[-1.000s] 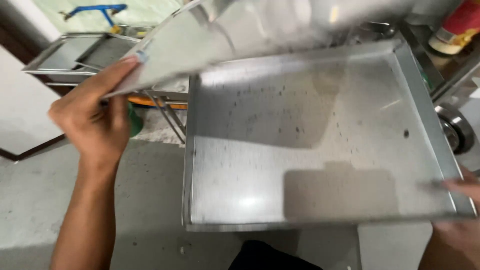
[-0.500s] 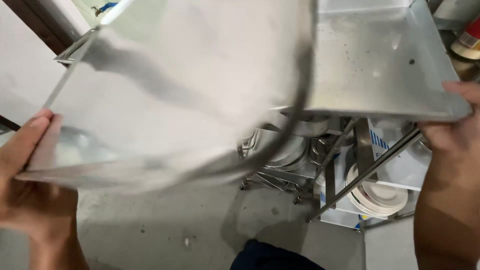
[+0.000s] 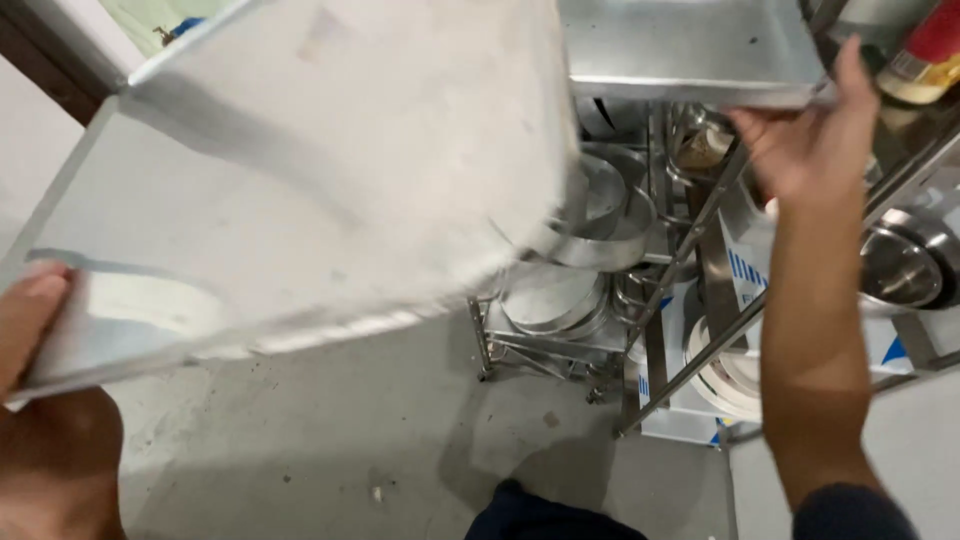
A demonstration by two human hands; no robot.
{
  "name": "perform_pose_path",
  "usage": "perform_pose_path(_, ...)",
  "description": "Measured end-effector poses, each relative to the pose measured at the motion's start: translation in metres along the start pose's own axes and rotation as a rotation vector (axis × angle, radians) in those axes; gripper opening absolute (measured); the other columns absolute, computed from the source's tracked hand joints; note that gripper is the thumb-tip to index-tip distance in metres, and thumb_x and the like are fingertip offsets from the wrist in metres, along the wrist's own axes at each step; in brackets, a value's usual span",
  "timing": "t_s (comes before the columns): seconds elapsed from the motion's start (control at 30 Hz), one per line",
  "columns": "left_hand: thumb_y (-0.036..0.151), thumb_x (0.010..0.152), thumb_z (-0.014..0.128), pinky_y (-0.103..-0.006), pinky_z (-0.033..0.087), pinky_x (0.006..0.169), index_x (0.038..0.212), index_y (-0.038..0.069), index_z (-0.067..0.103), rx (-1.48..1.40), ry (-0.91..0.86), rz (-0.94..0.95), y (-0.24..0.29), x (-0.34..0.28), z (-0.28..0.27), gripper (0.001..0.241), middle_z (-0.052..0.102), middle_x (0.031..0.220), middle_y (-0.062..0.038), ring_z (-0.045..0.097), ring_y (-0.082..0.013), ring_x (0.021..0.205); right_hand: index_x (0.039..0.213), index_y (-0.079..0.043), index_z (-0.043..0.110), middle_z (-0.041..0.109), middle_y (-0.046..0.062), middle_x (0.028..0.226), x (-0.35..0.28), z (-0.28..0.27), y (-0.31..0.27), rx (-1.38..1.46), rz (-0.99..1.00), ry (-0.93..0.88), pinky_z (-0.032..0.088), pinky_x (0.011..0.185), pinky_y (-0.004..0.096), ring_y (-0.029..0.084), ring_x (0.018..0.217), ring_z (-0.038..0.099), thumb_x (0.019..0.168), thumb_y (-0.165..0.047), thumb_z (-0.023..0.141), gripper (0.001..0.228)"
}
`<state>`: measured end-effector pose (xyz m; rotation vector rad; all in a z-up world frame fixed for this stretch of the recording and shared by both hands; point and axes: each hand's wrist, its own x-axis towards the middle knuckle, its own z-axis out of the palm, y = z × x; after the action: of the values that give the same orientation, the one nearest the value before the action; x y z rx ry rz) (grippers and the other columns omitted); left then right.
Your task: Pick up metal baking trays from a table and place them onto a storage rack.
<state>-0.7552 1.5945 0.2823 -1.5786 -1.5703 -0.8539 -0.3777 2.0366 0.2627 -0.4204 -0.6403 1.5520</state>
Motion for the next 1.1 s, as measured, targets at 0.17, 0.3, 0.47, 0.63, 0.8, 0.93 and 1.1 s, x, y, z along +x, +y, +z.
perform_pose_path(0.17,-0.048,0.118,0.071,-0.0623,0.061,0.118,0.129,-0.038,0.064,-0.049,0.029,0.034,-0.013,0.015,0.022,0.017,0.070,0.133,-0.051,0.072,-0.0609,0.124,0.162,-0.003,0.008,0.031,0.044,0.147,0.005,-0.029,0.036,0.190,0.185,-0.541,0.048,0.115,0.064,0.061,0.132,0.046,0.099,-0.025,0.081,0.099)
perform_pose_path(0.3,-0.047,0.116,0.078,-0.0590,0.063,0.111,0.120,-0.035,0.068,-0.066,0.072,0.091,-0.012,0.027,0.037,0.016,0.073,0.123,-0.048,0.075,-0.0586,0.119,0.137,0.004,0.046,0.073,0.019,0.112,0.020,-0.014,0.042,-0.080,0.051,-0.279,0.070,0.092,0.031,0.026,0.106,0.079,0.106,-0.017,0.055,0.038)
perform_pose_path(0.47,-0.046,0.105,0.075,-0.0564,0.062,0.109,0.119,-0.031,0.075,-0.071,0.047,0.114,0.004,0.050,0.050,0.020,0.076,0.121,-0.044,0.077,-0.0555,0.117,0.120,0.004,0.054,0.069,0.025,0.120,0.049,-0.015,0.047,-0.099,0.022,-0.128,0.067,0.102,0.037,0.035,0.120,0.075,0.104,-0.016,0.054,0.025)
perform_pose_path(0.63,-0.036,0.085,0.064,-0.0500,0.062,0.106,0.113,-0.022,0.078,-0.086,-0.023,0.216,0.034,0.091,0.072,0.034,0.080,0.114,-0.032,0.079,-0.0493,0.112,0.152,-0.010,0.051,0.062,-0.005,0.093,0.044,-0.036,0.032,-0.671,-0.007,0.006,0.053,0.070,0.015,0.003,0.077,0.055,0.100,-0.044,0.055,0.062)
perform_pose_path(0.8,-0.015,0.098,0.073,-0.0445,0.064,0.101,0.112,-0.001,0.080,-0.095,-0.002,0.281,0.041,0.112,0.130,0.021,0.082,0.116,-0.016,0.079,-0.0364,0.113,0.147,-0.004,0.051,0.063,0.008,0.107,-0.020,-0.056,0.019,-0.594,0.020,-0.103,0.056,0.075,0.025,0.016,0.092,0.061,0.100,-0.034,0.054,0.056)
perform_pose_path(0.93,0.005,0.098,0.079,-0.0398,0.064,0.092,0.109,0.006,0.082,-0.103,0.056,0.385,0.064,0.142,0.164,0.012,0.082,0.113,-0.009,0.079,-0.0267,0.108,0.143,0.001,0.052,0.064,0.018,0.119,-0.073,-0.065,0.022,-0.540,0.072,-0.228,0.058,0.078,0.033,0.027,0.103,0.065,0.101,-0.026,0.052,0.051)
perform_pose_path(1.1,0.007,0.101,0.070,-0.0359,0.062,0.083,0.107,0.012,0.079,-0.150,0.102,0.443,0.043,0.170,0.244,0.013,0.081,0.105,-0.005,0.078,-0.0245,0.100,0.139,0.005,0.051,0.066,0.026,0.128,-0.103,-0.099,0.023,-0.536,0.104,-0.291,0.060,0.079,0.045,0.037,0.111,0.069,0.100,-0.025,0.051,0.050)
